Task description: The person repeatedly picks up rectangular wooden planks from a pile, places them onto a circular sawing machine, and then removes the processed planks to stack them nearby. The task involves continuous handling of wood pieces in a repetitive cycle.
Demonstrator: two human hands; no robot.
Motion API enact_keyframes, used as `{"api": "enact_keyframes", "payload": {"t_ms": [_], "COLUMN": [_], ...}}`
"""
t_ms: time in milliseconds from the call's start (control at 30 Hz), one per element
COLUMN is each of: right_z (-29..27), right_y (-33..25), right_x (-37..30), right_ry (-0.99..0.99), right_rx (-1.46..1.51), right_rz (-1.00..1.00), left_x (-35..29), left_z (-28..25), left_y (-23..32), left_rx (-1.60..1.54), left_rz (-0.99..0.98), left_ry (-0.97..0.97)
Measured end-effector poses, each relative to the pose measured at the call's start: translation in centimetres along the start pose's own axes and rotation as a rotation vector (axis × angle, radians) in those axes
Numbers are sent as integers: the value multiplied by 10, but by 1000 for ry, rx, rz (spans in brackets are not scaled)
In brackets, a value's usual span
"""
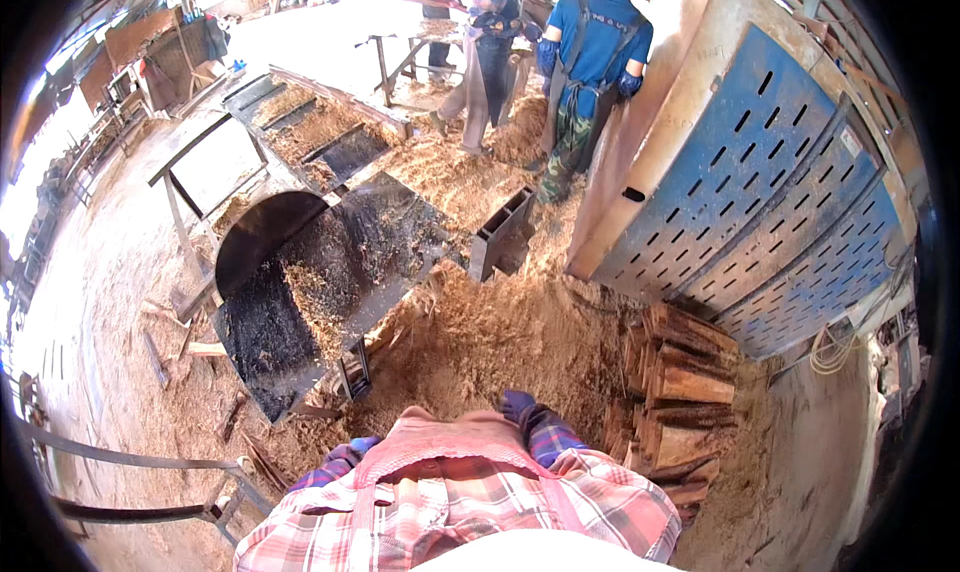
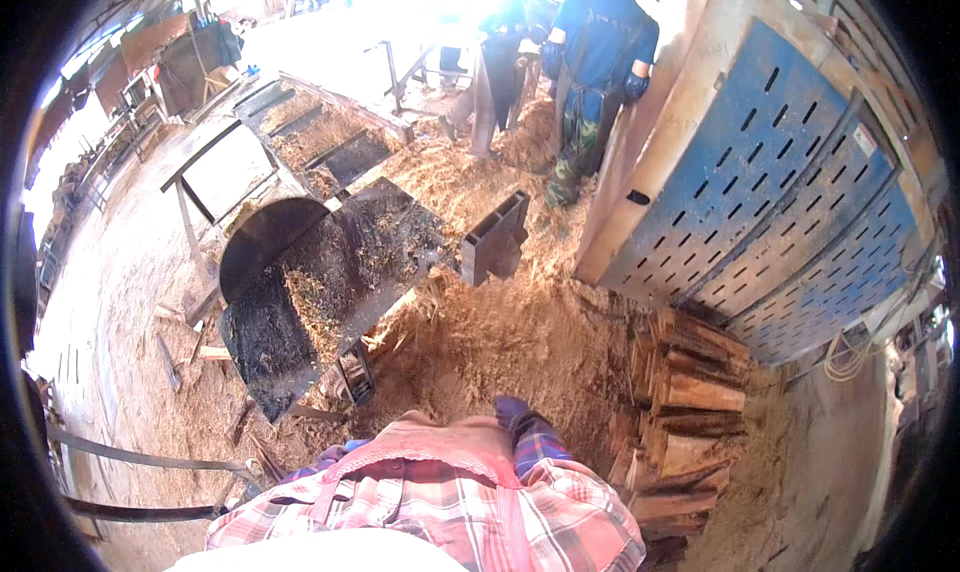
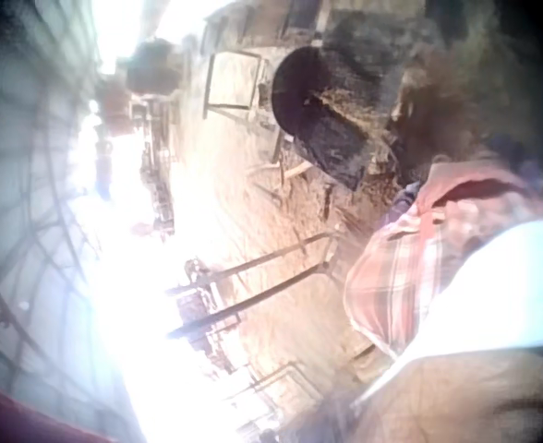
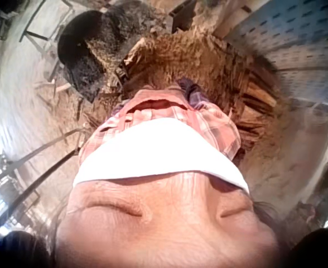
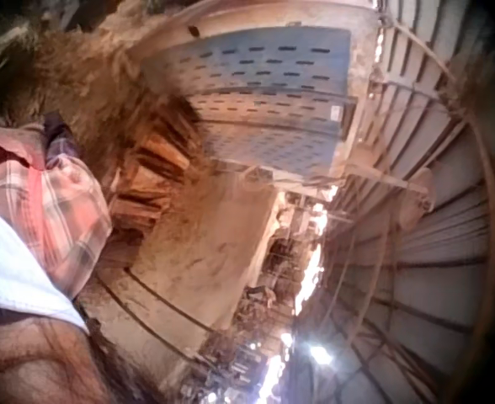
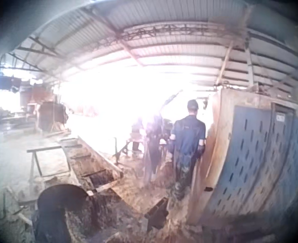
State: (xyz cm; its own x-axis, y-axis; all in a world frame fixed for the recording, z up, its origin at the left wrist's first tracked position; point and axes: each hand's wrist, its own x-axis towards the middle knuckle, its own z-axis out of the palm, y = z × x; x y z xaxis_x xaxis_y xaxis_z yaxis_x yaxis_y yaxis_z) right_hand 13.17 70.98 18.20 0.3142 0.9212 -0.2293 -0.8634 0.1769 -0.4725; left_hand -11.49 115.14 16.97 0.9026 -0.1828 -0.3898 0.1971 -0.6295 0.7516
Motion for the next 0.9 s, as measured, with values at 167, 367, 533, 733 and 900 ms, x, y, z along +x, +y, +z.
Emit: {"api": "enact_keyframes", "payload": {"t_ms": [167,367,533,733,900], "right_z": [52,26,34,115,46], "right_y": [28,-3,-36,-53,28], "right_x": [-31,-65,-34,-17,-102], "right_ry": [1273,734,686,1161,1033], "right_rx": [5,-55,116,26,27], "right_rz": [89,0,-83,-36,-18], "left_x": [-19,25,39,46,104], "left_z": [-16,-25,-34,-52,-149], "left_y": [-4,-22,62,165,219], "left_rx": [90,405,-146,-256,-202], "left_rz": [-73,-53,-263,-279,260], "left_ry": [-127,104,31,20,798]}}
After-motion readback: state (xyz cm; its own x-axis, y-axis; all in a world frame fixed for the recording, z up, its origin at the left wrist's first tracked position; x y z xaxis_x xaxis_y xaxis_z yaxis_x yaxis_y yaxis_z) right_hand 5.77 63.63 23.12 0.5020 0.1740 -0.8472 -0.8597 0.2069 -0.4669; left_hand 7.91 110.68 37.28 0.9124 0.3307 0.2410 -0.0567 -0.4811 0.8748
